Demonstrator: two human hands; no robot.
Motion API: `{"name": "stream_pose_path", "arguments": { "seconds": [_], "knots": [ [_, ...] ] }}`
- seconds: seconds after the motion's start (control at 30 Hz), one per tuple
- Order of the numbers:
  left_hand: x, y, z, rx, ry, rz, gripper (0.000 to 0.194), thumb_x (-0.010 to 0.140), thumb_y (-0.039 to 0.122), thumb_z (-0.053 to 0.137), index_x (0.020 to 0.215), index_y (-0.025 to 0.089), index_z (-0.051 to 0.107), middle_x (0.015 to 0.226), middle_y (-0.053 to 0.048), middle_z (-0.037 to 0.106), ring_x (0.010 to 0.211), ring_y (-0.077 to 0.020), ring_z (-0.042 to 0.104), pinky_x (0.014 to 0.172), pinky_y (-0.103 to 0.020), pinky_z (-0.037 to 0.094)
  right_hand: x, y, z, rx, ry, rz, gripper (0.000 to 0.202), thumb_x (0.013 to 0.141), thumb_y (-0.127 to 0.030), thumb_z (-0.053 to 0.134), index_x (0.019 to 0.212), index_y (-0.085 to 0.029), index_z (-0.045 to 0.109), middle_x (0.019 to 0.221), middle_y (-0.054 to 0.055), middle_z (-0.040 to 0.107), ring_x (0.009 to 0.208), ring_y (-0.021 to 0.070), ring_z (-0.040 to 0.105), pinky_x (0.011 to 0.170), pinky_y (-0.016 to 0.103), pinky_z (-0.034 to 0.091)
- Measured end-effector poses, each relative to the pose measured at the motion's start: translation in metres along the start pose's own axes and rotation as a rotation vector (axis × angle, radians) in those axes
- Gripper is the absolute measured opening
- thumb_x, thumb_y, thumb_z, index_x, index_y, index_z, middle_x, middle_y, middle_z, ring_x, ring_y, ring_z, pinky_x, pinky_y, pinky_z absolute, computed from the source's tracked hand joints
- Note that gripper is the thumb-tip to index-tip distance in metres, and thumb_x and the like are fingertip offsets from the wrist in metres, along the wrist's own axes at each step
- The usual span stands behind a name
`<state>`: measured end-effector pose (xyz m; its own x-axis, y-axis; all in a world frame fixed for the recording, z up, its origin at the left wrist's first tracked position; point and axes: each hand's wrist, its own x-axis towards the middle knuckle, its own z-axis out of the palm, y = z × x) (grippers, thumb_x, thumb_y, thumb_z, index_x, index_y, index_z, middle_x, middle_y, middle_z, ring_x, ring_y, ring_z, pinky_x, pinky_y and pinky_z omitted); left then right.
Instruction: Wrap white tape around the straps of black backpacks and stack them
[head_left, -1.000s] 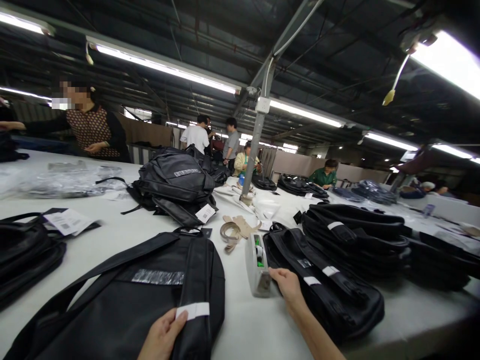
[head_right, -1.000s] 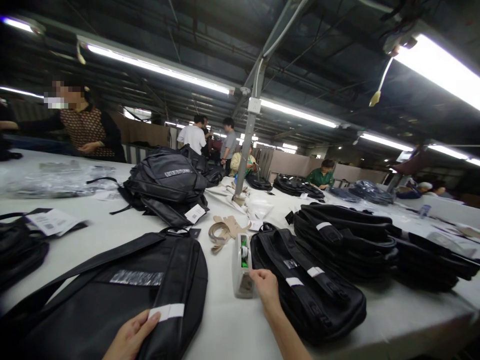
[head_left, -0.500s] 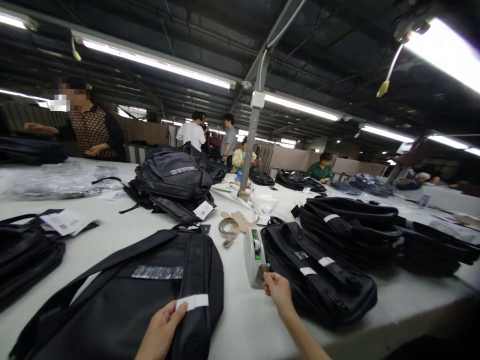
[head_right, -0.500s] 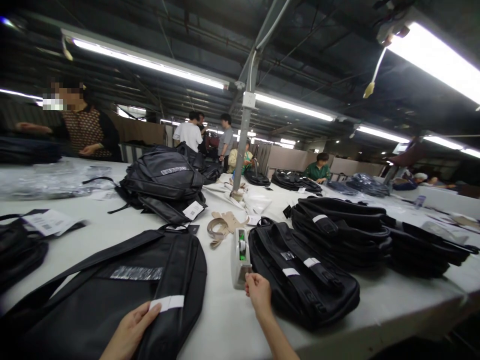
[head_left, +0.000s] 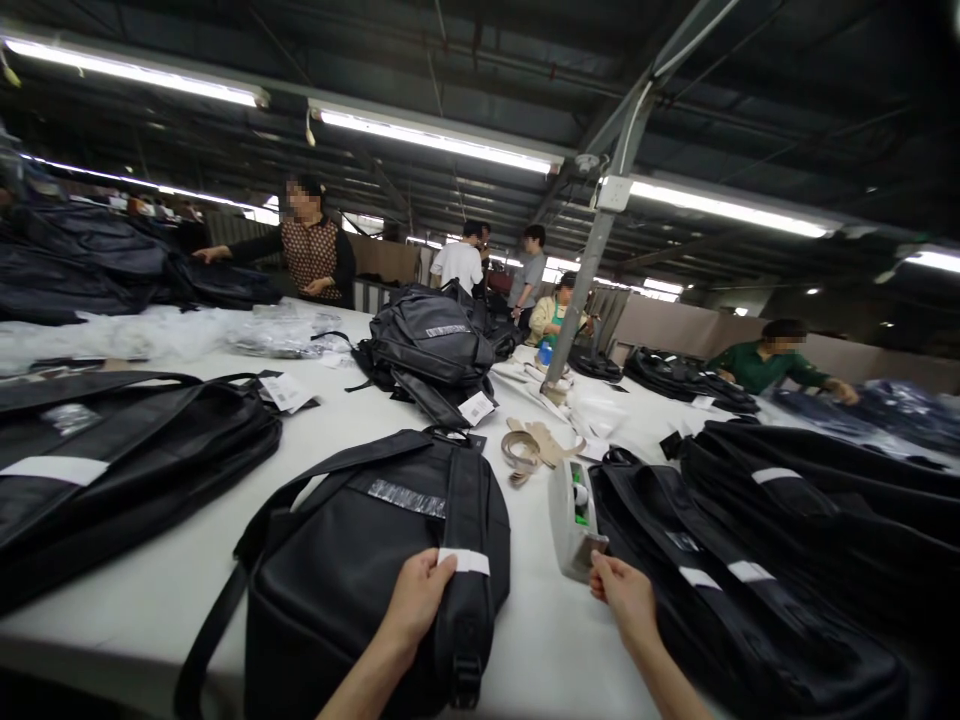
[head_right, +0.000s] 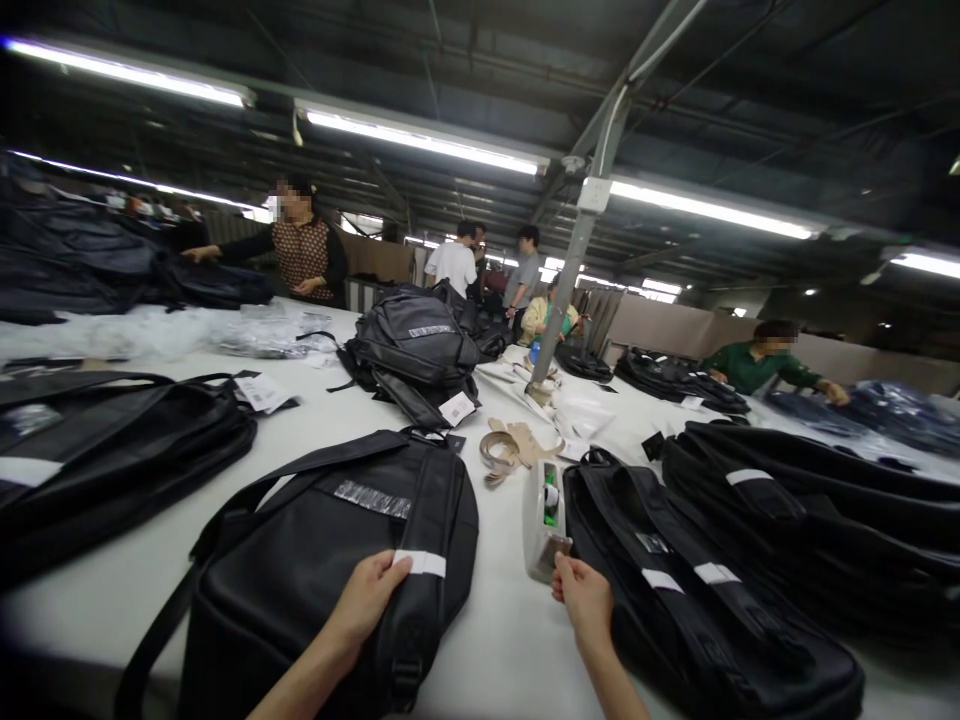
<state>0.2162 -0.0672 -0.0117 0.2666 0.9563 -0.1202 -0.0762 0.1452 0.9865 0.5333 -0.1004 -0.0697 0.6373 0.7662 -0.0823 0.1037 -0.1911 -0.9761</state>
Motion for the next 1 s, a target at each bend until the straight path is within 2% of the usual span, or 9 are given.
{"name": "stream_pose_path", "arguments": {
  "seconds": [0.1,0.2,0.3,0.37,0.47,0.53,0.73,0.83,1.0],
  "knots": [
    [0.002,-0.005,0.0,0.103,0.082,0.018,0.032,0.07,0.042,0.052,0.07,0.011,0.062,0.071,-0.006,0.065,0.071,-0.0212,0.058,0.065,-0.028,0.041,-0.011,0.005,0.001,-0.047,-0.024,0.016,0.048,0.049,-0.061,0.065,0.051,-0.015,0.054,0.042,-0.001,0.049,0.038,0.0124,0.045,0.041,0.026,0.039],
    [0.004,-0.01,0.0,0.155,0.115,0.025,0.031,0.069,0.043,0.052,0.067,0.013,0.06,0.066,-0.004,0.063,0.066,-0.0202,0.056,0.06,-0.027,0.039,-0.033,-0.014,0.013,-0.133,-0.111,-0.099,0.045,0.059,-0.058,0.063,0.065,-0.014,0.06,0.049,0.0,0.054,0.046,0.0144,0.05,0.046,0.026,0.041],
    [0.004,-0.011,0.001,0.16,0.121,0.039,0.032,0.069,0.043,0.052,0.068,0.013,0.061,0.065,-0.004,0.063,0.068,-0.0207,0.056,0.061,-0.026,0.039,-0.061,-0.062,0.04,-0.186,-0.473,-0.272,0.036,0.074,-0.051,0.055,0.072,-0.015,0.059,0.056,0.0,0.056,0.052,0.0136,0.052,0.052,0.025,0.042],
    [0.004,-0.011,0.002,0.178,0.126,0.053,0.032,0.07,0.043,0.052,0.068,0.013,0.061,0.065,-0.004,0.062,0.068,-0.0203,0.056,0.06,-0.026,0.039,-0.077,-0.097,0.062,-0.202,-0.733,-0.32,0.032,0.08,-0.045,0.051,0.071,-0.015,0.058,0.057,0.0,0.055,0.053,0.0123,0.051,0.054,0.024,0.041],
    [0.002,-0.009,0.003,0.199,0.12,0.074,0.031,0.073,0.041,0.049,0.069,0.013,0.059,0.067,-0.005,0.062,0.067,-0.0194,0.056,0.059,-0.025,0.038,-0.088,-0.129,0.091,-0.276,-0.946,-0.344,0.026,0.08,-0.037,0.051,0.07,-0.014,0.058,0.056,-0.002,0.054,0.051,0.01,0.047,0.05,0.021,0.036],
    [0.001,-0.009,0.004,0.182,0.103,0.083,0.03,0.075,0.04,0.048,0.07,0.012,0.058,0.07,-0.006,0.063,0.067,-0.0189,0.056,0.059,-0.025,0.038,-0.086,-0.134,0.104,-0.359,-0.986,-0.365,0.022,0.078,-0.032,0.052,0.069,-0.014,0.059,0.054,-0.002,0.053,0.05,0.009,0.045,0.048,0.02,0.033],
    [-0.002,-0.008,0.004,0.174,0.108,0.1,0.028,0.075,0.038,0.048,0.067,0.013,0.055,0.068,-0.005,0.06,0.064,-0.0167,0.054,0.058,-0.024,0.037,-0.069,-0.123,0.125,-0.634,-0.931,-0.458,0.02,0.071,-0.029,0.054,0.062,-0.014,0.063,0.051,-0.002,0.053,0.048,0.0079,0.042,0.042,0.018,0.027],
    [-0.002,-0.006,0.003,0.152,0.094,0.09,0.028,0.076,0.04,0.047,0.066,0.014,0.053,0.064,-0.002,0.056,0.061,-0.0146,0.05,0.055,-0.023,0.034,-0.067,-0.124,0.131,-0.716,-0.887,-0.421,0.019,0.068,-0.027,0.055,0.057,-0.014,0.062,0.046,-0.003,0.05,0.045,0.0073,0.039,0.04,0.018,0.024],
    [0.007,-0.011,0.005,0.157,0.097,0.053,0.037,0.074,0.05,0.05,0.064,0.014,0.052,0.06,-0.001,0.053,0.058,-0.0136,0.048,0.054,-0.024,0.034,-0.066,-0.128,0.137,-0.734,-0.909,-0.324,0.018,0.065,-0.026,0.056,0.052,-0.014,0.058,0.043,-0.003,0.046,0.043,0.0067,0.039,0.039,0.018,0.025]
  ]
}}
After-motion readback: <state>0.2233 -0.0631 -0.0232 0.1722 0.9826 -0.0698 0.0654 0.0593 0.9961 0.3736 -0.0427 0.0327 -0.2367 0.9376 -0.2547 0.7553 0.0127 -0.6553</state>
